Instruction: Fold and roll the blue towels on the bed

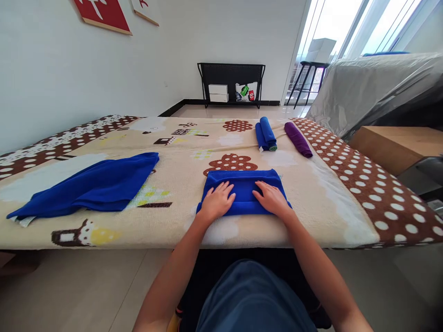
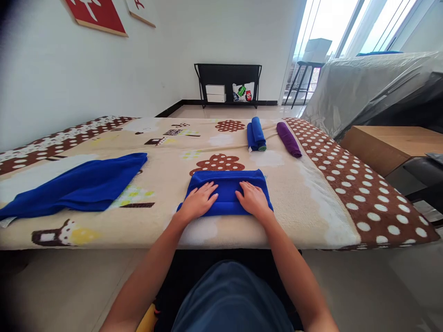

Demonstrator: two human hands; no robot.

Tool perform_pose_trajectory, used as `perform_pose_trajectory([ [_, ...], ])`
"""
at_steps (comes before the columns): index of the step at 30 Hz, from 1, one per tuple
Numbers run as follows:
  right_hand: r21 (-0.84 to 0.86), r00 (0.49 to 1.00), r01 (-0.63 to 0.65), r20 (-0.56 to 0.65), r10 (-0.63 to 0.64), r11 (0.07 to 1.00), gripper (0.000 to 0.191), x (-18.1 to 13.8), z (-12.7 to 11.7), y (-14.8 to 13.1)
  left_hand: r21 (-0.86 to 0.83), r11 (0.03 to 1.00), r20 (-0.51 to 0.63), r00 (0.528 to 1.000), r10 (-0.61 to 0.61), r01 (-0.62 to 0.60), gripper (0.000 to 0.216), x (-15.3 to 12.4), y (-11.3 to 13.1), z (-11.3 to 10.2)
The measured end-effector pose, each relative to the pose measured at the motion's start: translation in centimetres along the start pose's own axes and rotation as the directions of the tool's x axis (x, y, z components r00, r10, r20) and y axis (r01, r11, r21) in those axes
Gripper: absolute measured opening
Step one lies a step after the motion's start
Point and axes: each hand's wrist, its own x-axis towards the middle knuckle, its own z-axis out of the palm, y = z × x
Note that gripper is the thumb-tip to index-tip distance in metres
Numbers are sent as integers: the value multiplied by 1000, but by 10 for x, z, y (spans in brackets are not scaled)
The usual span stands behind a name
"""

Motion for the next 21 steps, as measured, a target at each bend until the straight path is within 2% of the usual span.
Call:
perform_pose_trajectory([
  [4, -8, 985, -154, -80, 153, 988, 47, -13, -11, 55, 37, 974, -99, 970, -221, 225, 47, -17, -48, -14],
  [6, 22, 973, -160, -164, 161, 987, 46, -26, -15, 74, 49, 969, -198, 953, -229, 243, 46, -29, -59, -23],
  [8, 57, 953, -119, -273, 130, 991, 46, -42, -19, 83, 41, 988, -314, 941, -128, 149, 43, -44, -58, -29],
  [10, 75, 930, -46, -360, 70, 996, 44, -60, -23, 83, 19, 1000, -385, 923, 21, -15, 38, -61, -52, -32],
  [12, 71, 920, 64, -391, -32, 995, 40, -76, -28, 76, 0, 987, -410, 900, 145, -159, 33, -79, -43, -31],
  [14, 60, 912, 189, -382, -153, 980, 34, -89, -32, 68, 5, 971, -396, 891, 223, -240, 32, -93, -37, -25],
  [17, 31, 891, 315, -354, -284, 949, 31, -97, -30, 58, 38, 965, -357, 898, 256, -260, 43, -103, -32, -15],
  [21, -65, 890, 312, -328, -316, 948, 37, -94, -16, 53, 86, 976, -361, 907, 217, -199, 46, -98, -28, -7],
])
